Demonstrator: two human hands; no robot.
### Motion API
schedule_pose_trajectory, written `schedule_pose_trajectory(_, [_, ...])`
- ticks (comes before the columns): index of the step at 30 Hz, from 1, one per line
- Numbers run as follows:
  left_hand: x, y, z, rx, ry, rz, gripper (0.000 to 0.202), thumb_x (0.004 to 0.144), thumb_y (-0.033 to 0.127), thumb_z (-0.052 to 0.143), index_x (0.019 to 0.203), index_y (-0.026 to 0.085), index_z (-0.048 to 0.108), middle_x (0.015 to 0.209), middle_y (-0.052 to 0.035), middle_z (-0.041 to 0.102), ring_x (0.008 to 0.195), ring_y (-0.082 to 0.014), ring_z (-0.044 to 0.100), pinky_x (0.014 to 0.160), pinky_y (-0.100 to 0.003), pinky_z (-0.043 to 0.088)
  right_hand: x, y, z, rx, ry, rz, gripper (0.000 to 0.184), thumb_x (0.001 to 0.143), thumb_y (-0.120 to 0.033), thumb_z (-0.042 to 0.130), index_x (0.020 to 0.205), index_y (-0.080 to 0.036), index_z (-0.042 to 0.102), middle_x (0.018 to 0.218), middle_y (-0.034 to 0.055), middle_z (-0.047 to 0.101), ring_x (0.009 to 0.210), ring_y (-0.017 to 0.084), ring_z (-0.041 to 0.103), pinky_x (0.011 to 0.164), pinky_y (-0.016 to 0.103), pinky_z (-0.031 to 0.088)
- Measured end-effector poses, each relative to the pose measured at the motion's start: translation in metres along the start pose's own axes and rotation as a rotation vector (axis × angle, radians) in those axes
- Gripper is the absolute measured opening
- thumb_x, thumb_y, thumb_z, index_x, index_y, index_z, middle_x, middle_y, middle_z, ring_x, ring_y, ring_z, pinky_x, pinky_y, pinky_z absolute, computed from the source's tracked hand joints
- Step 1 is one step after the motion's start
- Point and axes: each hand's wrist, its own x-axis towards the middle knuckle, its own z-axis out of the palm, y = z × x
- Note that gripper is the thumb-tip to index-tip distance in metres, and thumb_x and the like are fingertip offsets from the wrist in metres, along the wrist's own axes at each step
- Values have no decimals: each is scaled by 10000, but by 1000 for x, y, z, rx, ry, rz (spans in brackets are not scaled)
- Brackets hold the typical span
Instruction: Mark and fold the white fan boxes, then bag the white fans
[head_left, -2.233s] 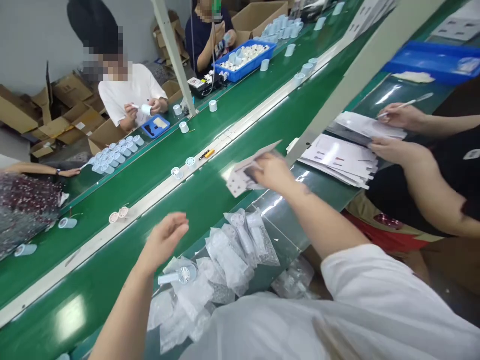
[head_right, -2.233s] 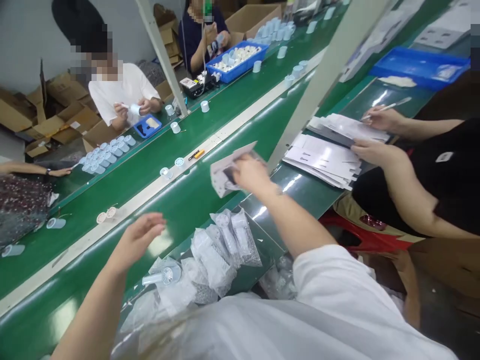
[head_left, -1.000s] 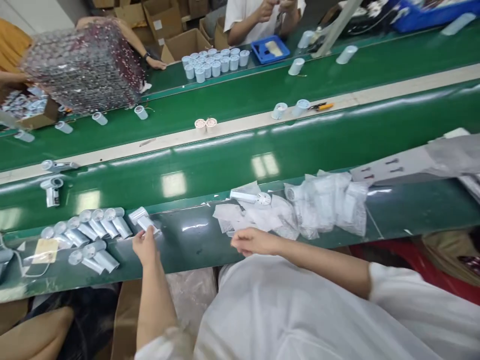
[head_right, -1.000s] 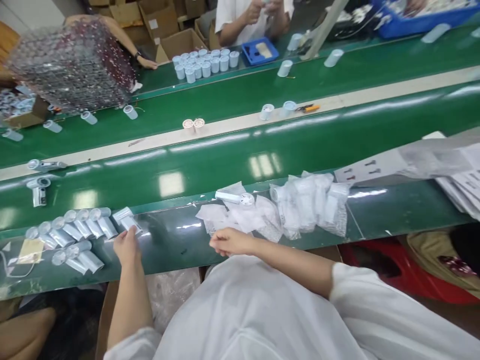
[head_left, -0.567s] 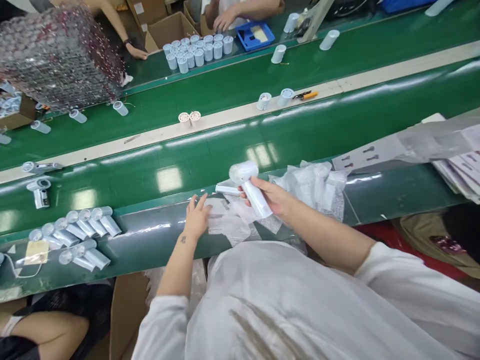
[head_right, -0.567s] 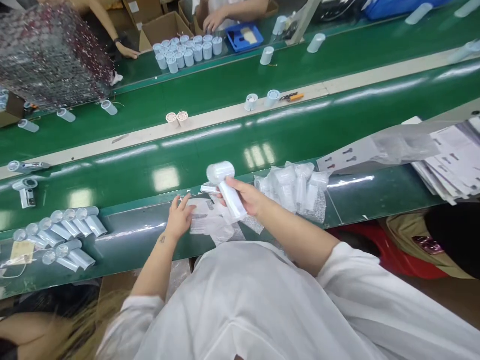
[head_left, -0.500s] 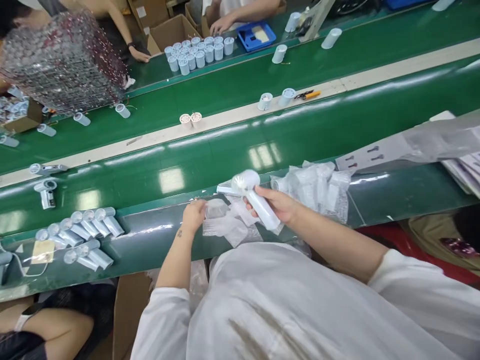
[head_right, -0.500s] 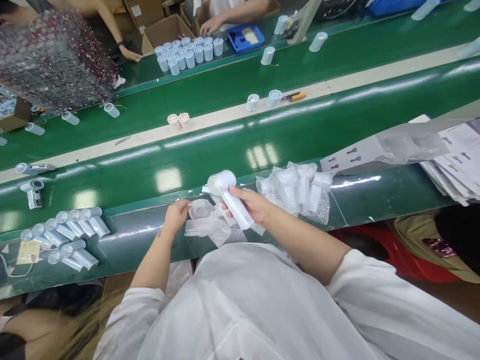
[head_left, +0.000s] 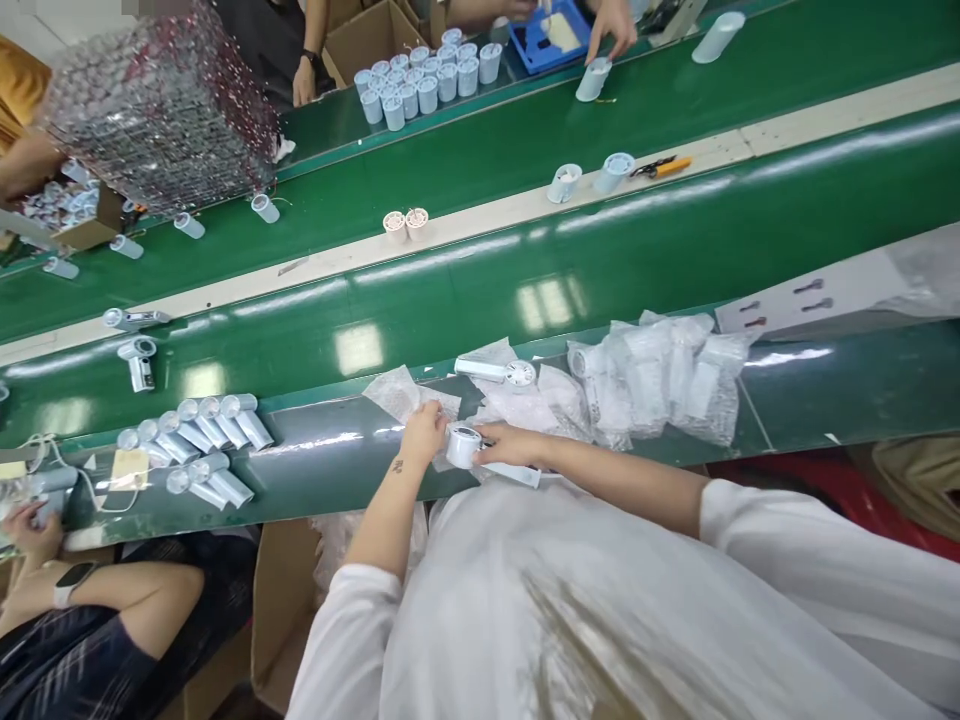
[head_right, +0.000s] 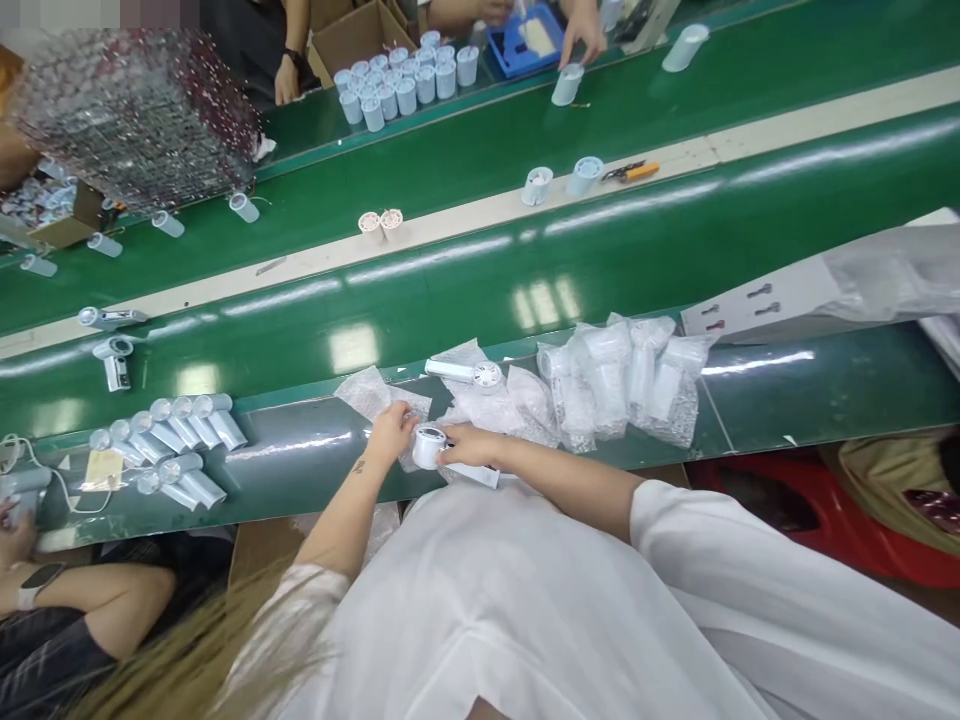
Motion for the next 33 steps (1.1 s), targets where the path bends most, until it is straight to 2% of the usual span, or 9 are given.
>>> schedule_pose_trajectory(2, [-2,3,22,30,-9,-39,285,696,262,776,881,155,587,1001,-139,615,1024,-288,568,920,-416,419,-3,2,-3,-1,-11,57,365,694,-281,746,1044,-195,687,1030,40,704,1013,266,619,937,401,468])
schedule_pose_trajectory(5, [0,-2,29,-3,54,-107,271,679,239,761,870,138,598,1105,-184,596,1156,-336,503,1002,-475,355,-7,6,-7,88,-49,104,396,674,-283,768,1037,-155,670,903,33,681,906,227,629,878,377,488])
schedule_pose_trajectory(8, [0,-10,14,-120,58,-114,41,766,190,631,766,151,643,959,-140,664,1040,-281,581,970,-415,396,-12,1,-9,291,-69,106,713,590,-294,850,1224,-158,554,825,-10,628,776,166,628,749,307,520])
schedule_pose_trajectory(11, [-5,-10,-10,-188,63,-103,135,806,238,583,761,178,696,820,-76,698,866,-224,627,867,-349,458,-15,-20,-7,537,-159,110,1070,515,-288,908,1411,-219,325,885,-13,628,737,162,656,656,293,547])
schedule_pose_trajectory(13, [-11,-8,-26,-318,27,-65,160,793,243,580,811,191,730,800,-51,715,812,-204,634,801,-314,480,-17,-40,-4,678,-269,74,1143,520,-292,911,1443,-271,238,968,11,647,752,185,685,628,317,571])
schedule_pose_trajectory(17, [-22,-2,-57,-639,-106,32,177,743,226,602,821,178,753,781,-45,724,763,-196,638,725,-298,494,-18,-70,0,709,-361,6,846,544,-284,899,1274,-230,476,954,21,675,749,190,700,616,308,596])
schedule_pose_trajectory(21, [-27,11,-75,-713,14,22,152,738,297,654,779,167,722,708,-33,687,656,-161,598,673,-289,484,-23,-73,0,653,-126,38,576,595,-290,871,1071,-206,557,874,2,679,694,164,686,551,268,582])
schedule_pose_trajectory(27, [-47,42,-67,-241,112,444,140,862,240,515,832,191,643,835,-69,668,831,-189,605,790,-325,483,-40,-68,-2,724,92,92,455,649,-257,822,966,-204,499,790,17,683,640,200,684,434,272,546])
schedule_pose_trajectory(33, [-61,36,-49,-19,197,661,154,900,171,447,940,195,594,907,-97,646,867,-202,597,809,-348,486,-61,-60,-10,898,141,92,442,660,-216,795,963,-209,473,796,47,692,661,253,703,447,339,571])
